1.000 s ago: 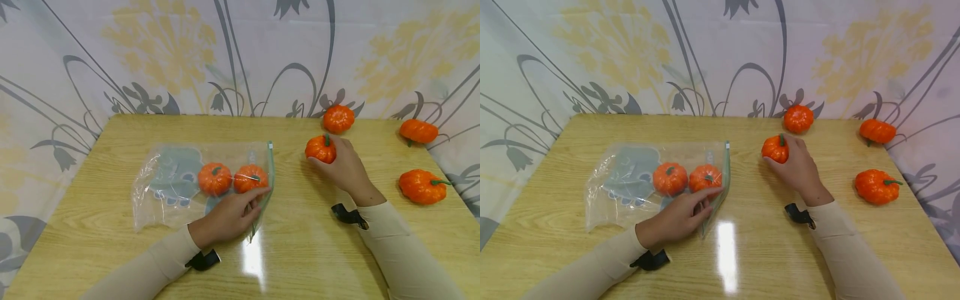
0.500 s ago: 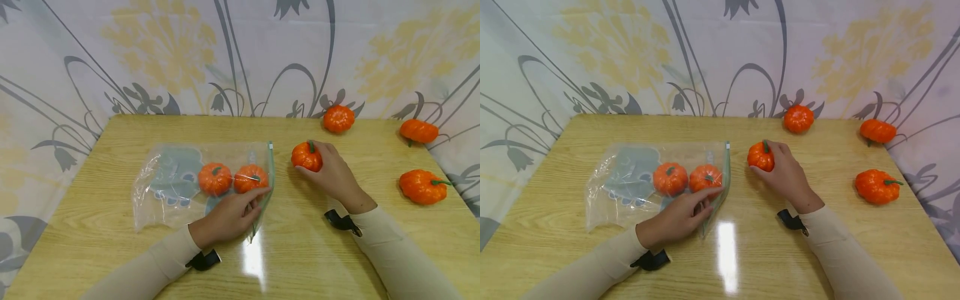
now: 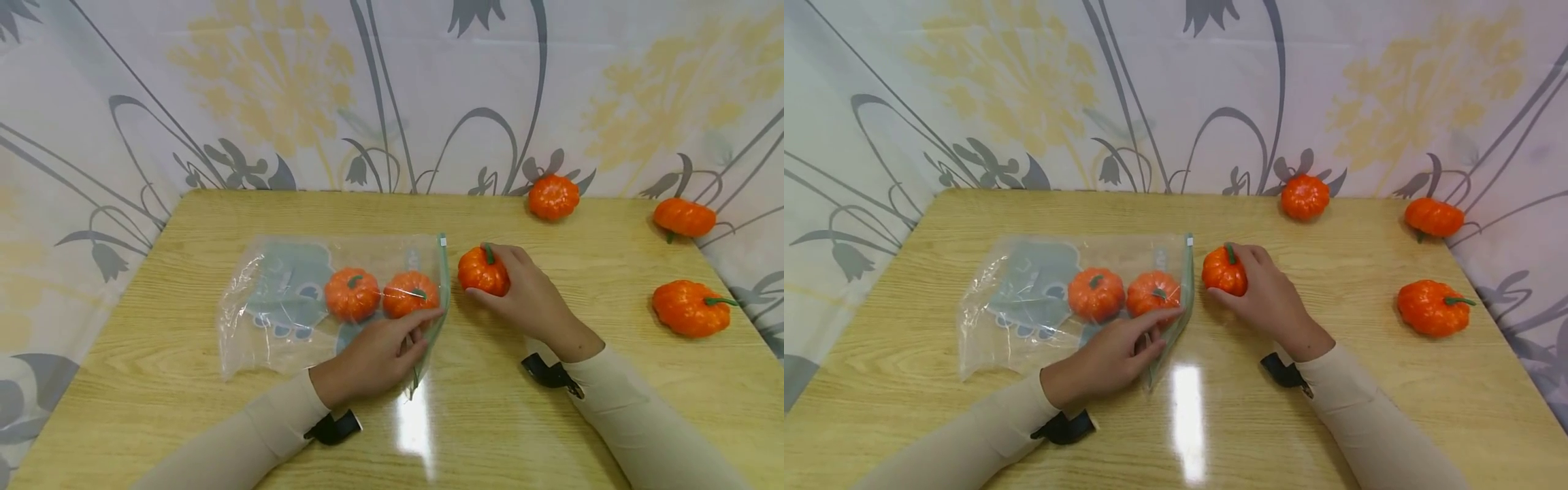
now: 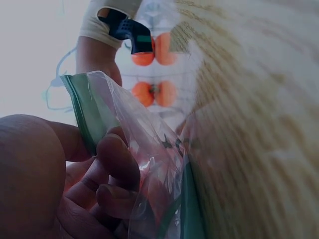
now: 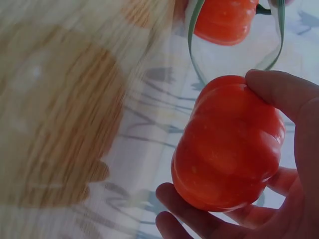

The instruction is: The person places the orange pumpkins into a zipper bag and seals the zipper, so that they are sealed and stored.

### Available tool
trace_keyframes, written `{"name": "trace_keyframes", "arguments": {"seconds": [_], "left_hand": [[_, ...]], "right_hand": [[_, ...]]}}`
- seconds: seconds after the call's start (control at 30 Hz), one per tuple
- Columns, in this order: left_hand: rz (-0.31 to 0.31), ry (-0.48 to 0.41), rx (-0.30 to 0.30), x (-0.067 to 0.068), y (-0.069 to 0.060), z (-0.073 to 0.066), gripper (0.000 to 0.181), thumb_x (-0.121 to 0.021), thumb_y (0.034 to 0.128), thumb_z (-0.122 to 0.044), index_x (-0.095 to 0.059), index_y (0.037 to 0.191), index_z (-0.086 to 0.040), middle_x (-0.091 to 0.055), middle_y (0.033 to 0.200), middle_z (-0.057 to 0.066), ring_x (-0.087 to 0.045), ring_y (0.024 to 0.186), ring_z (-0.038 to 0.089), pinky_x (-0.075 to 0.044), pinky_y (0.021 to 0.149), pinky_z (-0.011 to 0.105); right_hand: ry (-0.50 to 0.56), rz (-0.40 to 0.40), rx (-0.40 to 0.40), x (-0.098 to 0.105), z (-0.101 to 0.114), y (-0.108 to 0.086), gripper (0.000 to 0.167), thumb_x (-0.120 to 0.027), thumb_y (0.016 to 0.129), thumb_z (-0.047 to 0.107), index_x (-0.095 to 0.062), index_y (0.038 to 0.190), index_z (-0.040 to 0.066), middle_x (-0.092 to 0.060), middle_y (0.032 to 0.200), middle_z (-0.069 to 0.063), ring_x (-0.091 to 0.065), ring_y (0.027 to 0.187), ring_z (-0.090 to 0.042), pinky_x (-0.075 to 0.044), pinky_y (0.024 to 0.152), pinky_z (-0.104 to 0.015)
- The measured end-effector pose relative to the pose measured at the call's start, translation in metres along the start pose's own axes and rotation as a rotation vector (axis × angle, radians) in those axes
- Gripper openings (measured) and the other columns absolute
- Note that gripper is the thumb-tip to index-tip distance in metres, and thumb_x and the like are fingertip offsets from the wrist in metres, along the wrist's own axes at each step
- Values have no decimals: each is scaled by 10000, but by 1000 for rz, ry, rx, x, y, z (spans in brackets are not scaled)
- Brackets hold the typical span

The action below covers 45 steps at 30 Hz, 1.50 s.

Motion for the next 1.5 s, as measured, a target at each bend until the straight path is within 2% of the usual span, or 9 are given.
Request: {"name": "trace_keyframes", "arguments": {"seconds": [0.23, 0.53, 0.8, 1.2, 1.37, 1.5], "left_hand": [[-11, -4, -9, 0, 0, 0, 492, -543, 1025, -162, -444, 1506, -167, -633, 949, -72, -552, 731, 18, -491, 661, 178], [-14, -17, 12, -2, -1, 1, 480, -548, 1025, -178, -459, 1497, -183, -629, 940, -82, -559, 743, 15, -496, 678, 180], [-8, -8, 8, -2, -1, 0, 483, -551, 1026, -183, -456, 1500, -181, -634, 941, -80, -555, 728, 3, -492, 659, 173], [-31, -9, -9, 0, -2, -1, 490, -563, 1017, -168, -461, 1496, -180, -624, 924, -90, -536, 710, 6, -486, 634, 177], [-54, -17, -31, 2, -1, -3, 482, -571, 1013, -158, -474, 1485, -175, -620, 918, -81, -528, 699, 8, -487, 630, 184], [-50, -21, -34, 2, -1, -4, 493, -578, 1012, -161, -467, 1492, -171, -622, 920, -81, -529, 704, 4, -486, 630, 176]], "right_hand": [[-12, 3, 56, -8, 6, -2, 773, -746, 887, 421, -419, 1484, 53, -446, 1459, -207, -521, 1275, -426, -466, 1017, -609], [-14, 43, 83, -18, 10, -4, 753, -757, 885, 392, -429, 1481, 69, -466, 1446, -197, -546, 1255, -408, -489, 997, -592], [-10, 65, 85, -22, 12, -6, 766, -752, 886, 413, -422, 1494, 84, -458, 1461, -197, -553, 1257, -410, -495, 991, -588], [6, 61, 139, -26, 19, -7, 760, -774, 869, 406, -441, 1478, 96, -470, 1454, -171, -574, 1226, -389, -511, 975, -573], [16, 57, 159, -27, 20, -6, 776, -783, 857, 421, -437, 1480, 116, -462, 1477, -136, -554, 1263, -377, -495, 999, -575], [26, 66, 162, -28, 21, -8, 784, -795, 850, 399, -435, 1480, 101, -462, 1488, -133, -553, 1270, -369, -494, 1004, -567]]}}
Point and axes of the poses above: each hand's wrist, its own y-axis towards the middle knuckle, its own x-axis out of the back of the hand, z = x × y, the point moved 7 cm from there along y, towards the middle knuckle
